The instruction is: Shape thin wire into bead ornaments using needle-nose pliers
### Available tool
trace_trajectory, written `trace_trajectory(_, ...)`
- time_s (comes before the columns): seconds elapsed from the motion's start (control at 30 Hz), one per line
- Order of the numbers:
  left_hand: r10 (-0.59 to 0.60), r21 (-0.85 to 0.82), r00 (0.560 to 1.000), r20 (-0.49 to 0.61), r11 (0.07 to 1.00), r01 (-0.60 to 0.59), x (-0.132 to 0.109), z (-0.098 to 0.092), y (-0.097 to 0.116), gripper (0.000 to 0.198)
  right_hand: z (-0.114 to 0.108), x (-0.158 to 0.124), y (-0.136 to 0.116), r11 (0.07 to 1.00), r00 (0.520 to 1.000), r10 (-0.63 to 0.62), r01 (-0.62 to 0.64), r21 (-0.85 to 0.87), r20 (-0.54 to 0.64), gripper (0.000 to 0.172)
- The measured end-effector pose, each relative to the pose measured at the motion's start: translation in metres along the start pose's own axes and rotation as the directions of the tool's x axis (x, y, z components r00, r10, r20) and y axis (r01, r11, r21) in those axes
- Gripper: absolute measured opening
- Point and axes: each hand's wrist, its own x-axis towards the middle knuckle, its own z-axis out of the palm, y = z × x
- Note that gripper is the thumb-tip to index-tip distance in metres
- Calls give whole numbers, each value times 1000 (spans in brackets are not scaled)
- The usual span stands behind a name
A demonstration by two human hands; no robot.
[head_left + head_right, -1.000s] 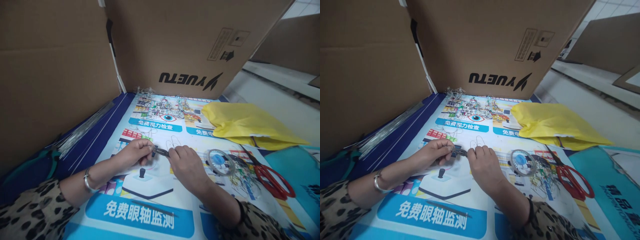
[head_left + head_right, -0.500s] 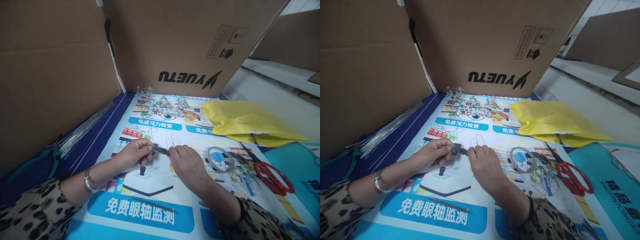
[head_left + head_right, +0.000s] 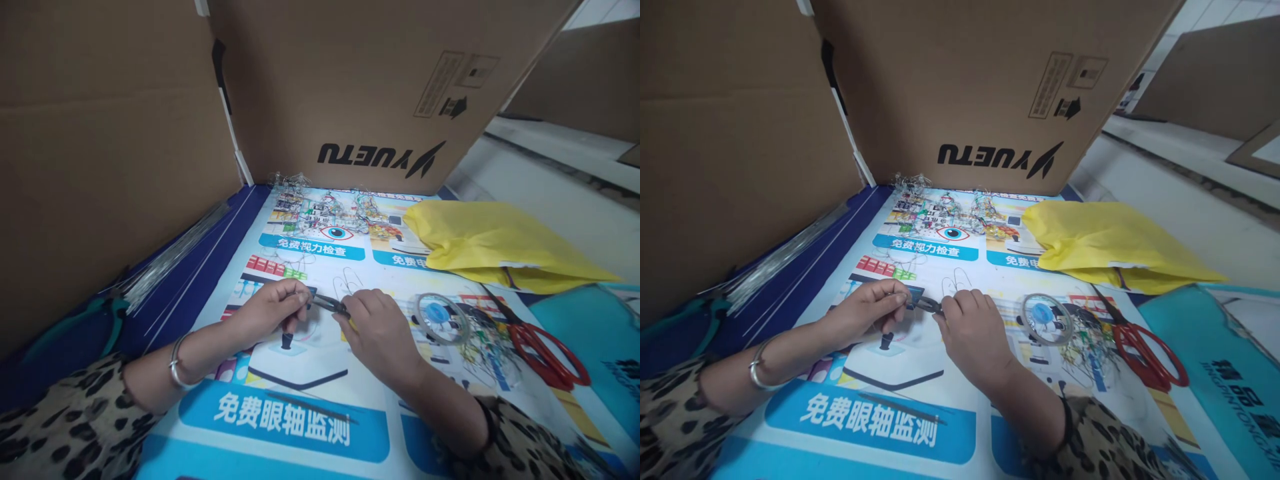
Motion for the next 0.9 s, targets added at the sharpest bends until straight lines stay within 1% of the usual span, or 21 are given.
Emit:
trace_trajectory(0.13, 6, 34, 1000, -9, 999, -6, -1, 2, 1, 19, -1, 0, -1, 997, 999, -32, 31, -68, -13, 16)
trace_trajectory(0.37, 13, 38, 997, -80, 999, -10, -4, 11, -1, 16, -4, -2, -3, 986, 995, -79, 68, -155, -64, 14)
trace_trajectory(0.7, 27, 11, 991, -133, 1000, -26, -5, 15, -4, 17, -2, -3, -4, 983, 994, -87, 75, -170, -63, 6)
trace_trajectory(0.9, 31, 7, 989, -144, 1000, -30, -6, 17, -3, 19, -2, -4, -4, 983, 995, -87, 77, -165, -50, 8)
